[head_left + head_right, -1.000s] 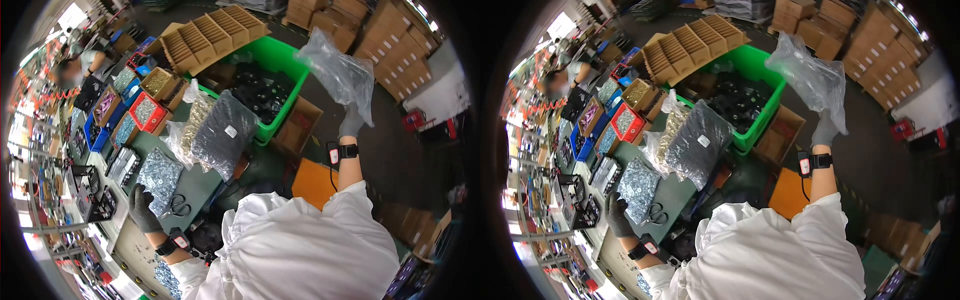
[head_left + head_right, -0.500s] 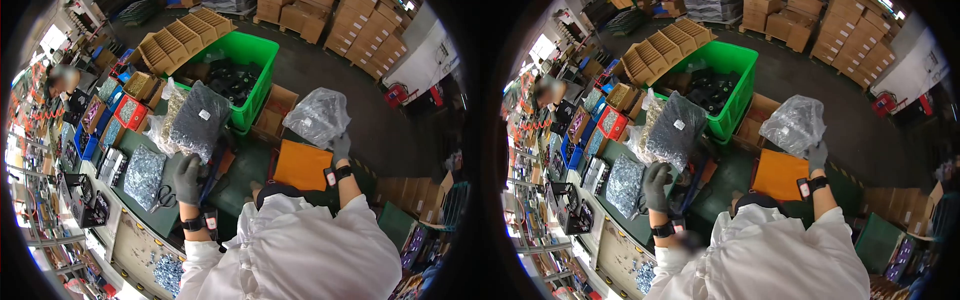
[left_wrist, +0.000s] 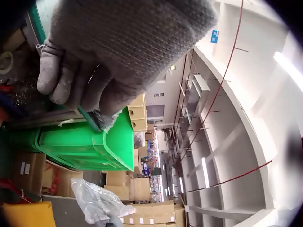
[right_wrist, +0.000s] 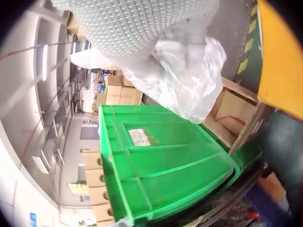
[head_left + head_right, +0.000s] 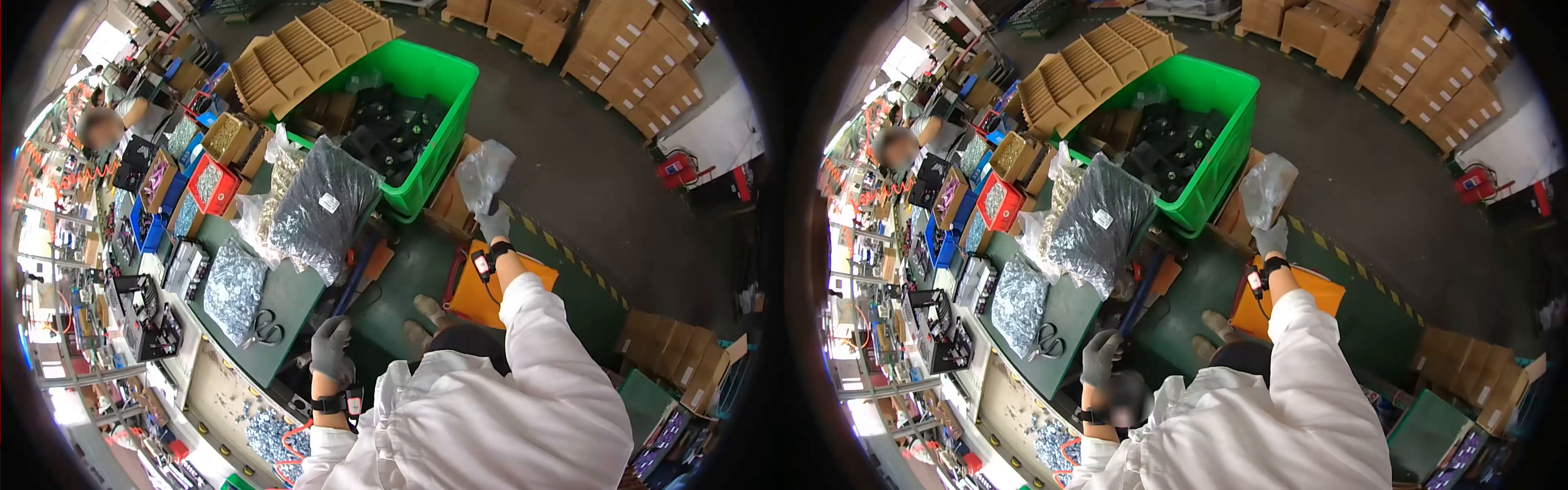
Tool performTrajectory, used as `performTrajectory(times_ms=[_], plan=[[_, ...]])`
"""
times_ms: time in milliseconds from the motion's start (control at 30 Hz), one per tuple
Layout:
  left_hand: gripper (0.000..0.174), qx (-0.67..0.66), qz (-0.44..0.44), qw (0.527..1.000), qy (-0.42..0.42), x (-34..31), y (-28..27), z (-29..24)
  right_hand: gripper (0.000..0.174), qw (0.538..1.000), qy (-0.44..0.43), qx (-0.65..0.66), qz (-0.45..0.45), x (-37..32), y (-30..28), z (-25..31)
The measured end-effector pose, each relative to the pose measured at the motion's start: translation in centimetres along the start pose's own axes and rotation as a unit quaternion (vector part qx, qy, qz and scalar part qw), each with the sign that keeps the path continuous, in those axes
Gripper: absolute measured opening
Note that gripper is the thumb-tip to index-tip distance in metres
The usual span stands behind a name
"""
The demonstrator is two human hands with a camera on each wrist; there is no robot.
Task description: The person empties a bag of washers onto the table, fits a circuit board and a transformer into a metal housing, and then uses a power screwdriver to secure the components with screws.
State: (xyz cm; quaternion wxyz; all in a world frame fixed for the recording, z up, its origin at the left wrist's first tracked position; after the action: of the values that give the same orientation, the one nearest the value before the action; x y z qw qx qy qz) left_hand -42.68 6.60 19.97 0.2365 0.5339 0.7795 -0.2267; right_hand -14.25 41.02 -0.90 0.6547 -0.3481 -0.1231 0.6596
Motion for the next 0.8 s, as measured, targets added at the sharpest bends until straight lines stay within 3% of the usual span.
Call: performTrajectory(times_ms=[100,133,167,300,367,433,533,633,700,767,800], plan=[[0.024,-0.041,-0.054,0.997,-0.028,-1.4,-0.6,0.5,0.046,0.96,0.054,-0.004,0.273,-0.5,1.9,-0.9],[0.023,-0.071,-0.074,0.994,-0.028,-2.3,-0.5,0.3,0.046,0.914,-0.091,-0.267,0.292,0.7,3.2,-3.0],[0.022,-0.102,-0.097,0.99,-0.03,-3.1,-0.4,0.6,0.045,0.896,-0.021,-0.277,0.347,-1.6,1.2,0.2],[0.019,-0.096,-0.153,0.983,-0.01,-6.0,0.6,4.8,0.031,0.814,-0.029,-0.474,0.335,-0.3,-0.3,-2.5],[0.019,-0.094,-0.198,0.975,-0.04,-8.6,2.1,7.1,0.031,0.743,-0.08,-0.561,0.357,0.1,-0.9,-3.7],[0.018,-0.111,-0.245,0.962,-0.038,-10.9,3.6,8.1,0.036,0.643,-0.221,-0.617,0.396,-1.4,0.0,-3.6],[0.015,-0.017,-0.262,0.962,-0.071,-14.7,5.4,8.7,0.053,0.544,-0.373,-0.575,0.484,-4.6,3.3,-4.0],[0.014,0.0,-0.261,0.957,-0.127,-18.9,7.0,10.1,0.053,0.421,-0.41,-0.612,0.529,-7.8,8.1,-5.5],[0.013,-0.012,-0.288,0.942,-0.169,-21.9,8.1,11.7,0.047,0.348,-0.364,-0.643,0.577,-7.9,11.0,-8.5],[0.013,-0.034,-0.352,0.915,-0.192,-25.1,10.2,14.5,0.039,0.308,-0.276,-0.716,0.562,-11.3,11.7,-6.1],[0.012,-0.058,-0.39,0.893,-0.218,-26.7,10.9,15.3,0.037,0.316,-0.284,-0.722,0.546,-11.3,12.0,-6.8]])
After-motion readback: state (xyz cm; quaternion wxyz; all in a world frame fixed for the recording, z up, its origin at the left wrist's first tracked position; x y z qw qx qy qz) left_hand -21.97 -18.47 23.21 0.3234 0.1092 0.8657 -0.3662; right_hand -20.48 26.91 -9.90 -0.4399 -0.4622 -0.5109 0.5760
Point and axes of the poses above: each hand's wrist, its own x-axis towards the middle knuckle, its own y-axis out of the palm, z = x × y, the point moved 1 cm from there along x, towards the middle knuckle, and after that the axes turned 13 degrees about z, right-handed, at the moved point
